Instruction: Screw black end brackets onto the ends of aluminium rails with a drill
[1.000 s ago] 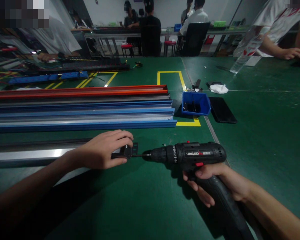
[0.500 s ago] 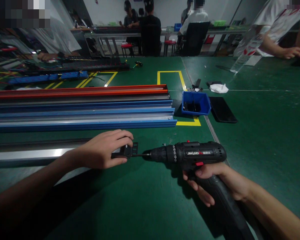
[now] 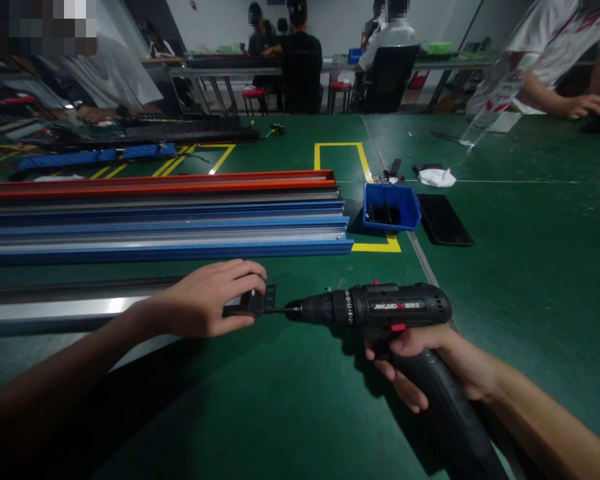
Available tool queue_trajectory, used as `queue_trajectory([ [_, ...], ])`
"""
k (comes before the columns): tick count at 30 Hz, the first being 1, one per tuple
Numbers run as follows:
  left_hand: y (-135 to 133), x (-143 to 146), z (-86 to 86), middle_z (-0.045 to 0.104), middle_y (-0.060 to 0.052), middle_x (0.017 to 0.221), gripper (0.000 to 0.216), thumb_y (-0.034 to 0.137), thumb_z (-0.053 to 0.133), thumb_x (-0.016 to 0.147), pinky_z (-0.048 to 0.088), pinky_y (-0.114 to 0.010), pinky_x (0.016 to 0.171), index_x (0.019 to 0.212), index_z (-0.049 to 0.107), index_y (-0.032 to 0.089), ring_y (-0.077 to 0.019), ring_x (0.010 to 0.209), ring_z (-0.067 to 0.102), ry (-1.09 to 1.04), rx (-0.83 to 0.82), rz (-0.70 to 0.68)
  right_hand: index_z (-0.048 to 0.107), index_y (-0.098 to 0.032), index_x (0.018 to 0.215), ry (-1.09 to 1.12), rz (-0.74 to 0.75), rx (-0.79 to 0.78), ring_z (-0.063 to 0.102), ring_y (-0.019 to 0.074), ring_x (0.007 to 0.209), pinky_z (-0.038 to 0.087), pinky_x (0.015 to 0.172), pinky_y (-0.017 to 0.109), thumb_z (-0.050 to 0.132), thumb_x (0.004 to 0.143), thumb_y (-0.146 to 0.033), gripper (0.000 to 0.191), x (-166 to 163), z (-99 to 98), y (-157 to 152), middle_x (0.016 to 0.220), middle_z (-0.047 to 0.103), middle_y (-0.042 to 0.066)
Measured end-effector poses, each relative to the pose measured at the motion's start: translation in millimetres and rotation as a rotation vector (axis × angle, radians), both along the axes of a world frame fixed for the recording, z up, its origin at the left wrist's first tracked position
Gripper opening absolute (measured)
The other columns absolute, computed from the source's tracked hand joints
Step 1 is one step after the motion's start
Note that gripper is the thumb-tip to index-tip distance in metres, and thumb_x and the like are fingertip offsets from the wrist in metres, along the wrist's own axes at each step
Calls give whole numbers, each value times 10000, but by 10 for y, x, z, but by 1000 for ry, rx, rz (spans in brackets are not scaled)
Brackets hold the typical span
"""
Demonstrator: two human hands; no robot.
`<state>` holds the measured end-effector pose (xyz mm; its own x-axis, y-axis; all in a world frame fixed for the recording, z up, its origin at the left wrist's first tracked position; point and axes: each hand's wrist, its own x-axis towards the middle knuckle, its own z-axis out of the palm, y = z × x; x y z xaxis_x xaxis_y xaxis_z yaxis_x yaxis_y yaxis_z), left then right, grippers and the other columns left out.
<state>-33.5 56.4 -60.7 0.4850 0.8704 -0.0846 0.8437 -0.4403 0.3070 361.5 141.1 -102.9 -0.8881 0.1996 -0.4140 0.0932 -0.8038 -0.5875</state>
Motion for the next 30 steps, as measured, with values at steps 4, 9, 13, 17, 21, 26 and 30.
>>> queue_trajectory([
  [4, -2, 3, 4, 534, -46, 1358, 350, 376, 686, 877, 443, -401, 937, 1186, 562, 268, -256, 1143, 547, 1, -3, 1, 749, -88, 1094, 3, -9, 6, 673, 131, 497, 578, 512, 239, 641, 855, -294, 333, -6, 0, -9, 835, 710, 92],
  [9, 1, 10, 2, 536, -43, 1357, 352, 377, 688, 873, 442, -405, 942, 1185, 564, 269, -256, 1142, 551, 3, 1, 1, 739, -77, 1108, 16, -4, 2, 676, 126, 509, 579, 523, 235, 635, 861, -282, 337, -18, 22, -11, 848, 707, 95],
  [13, -1, 11, 1, 535, -47, 1359, 356, 382, 687, 875, 446, -405, 938, 1190, 566, 267, -257, 1142, 551, 4, 2, 0, 727, -64, 1119, 15, -10, 3, 684, 130, 518, 585, 536, 238, 624, 871, -275, 342, -14, 19, -5, 849, 706, 98],
  [17, -7, 5, 0, 538, -56, 1353, 349, 386, 684, 877, 447, -406, 940, 1180, 565, 258, -259, 1134, 553, 0, 11, -6, 724, -58, 1116, 28, -4, 2, 687, 132, 514, 587, 541, 242, 609, 879, -276, 342, -13, 12, -3, 855, 710, 105],
  [21, -8, 2, 3, 537, -64, 1357, 361, 387, 685, 877, 449, -401, 943, 1190, 564, 253, -259, 1133, 554, 0, 16, -9, 726, -62, 1121, 27, -1, -3, 687, 126, 521, 585, 540, 231, 618, 877, -284, 348, -16, 21, -12, 863, 710, 98],
  [26, -12, 2, 7, 538, -58, 1352, 366, 385, 691, 871, 451, -402, 952, 1191, 566, 257, -257, 1135, 557, 2, 15, -8, 738, -53, 1109, -6, 5, 6, 677, 121, 508, 575, 521, 217, 630, 868, -294, 358, -4, 21, -17, 833, 702, 92],
  [30, -9, -5, 1, 537, -53, 1355, 366, 388, 691, 870, 451, -405, 960, 1189, 563, 260, -257, 1140, 561, 4, 19, -8, 747, -59, 1086, 1, 13, 13, 679, 127, 507, 575, 520, 221, 642, 849, -290, 347, 2, 0, -7, 829, 702, 94],
])
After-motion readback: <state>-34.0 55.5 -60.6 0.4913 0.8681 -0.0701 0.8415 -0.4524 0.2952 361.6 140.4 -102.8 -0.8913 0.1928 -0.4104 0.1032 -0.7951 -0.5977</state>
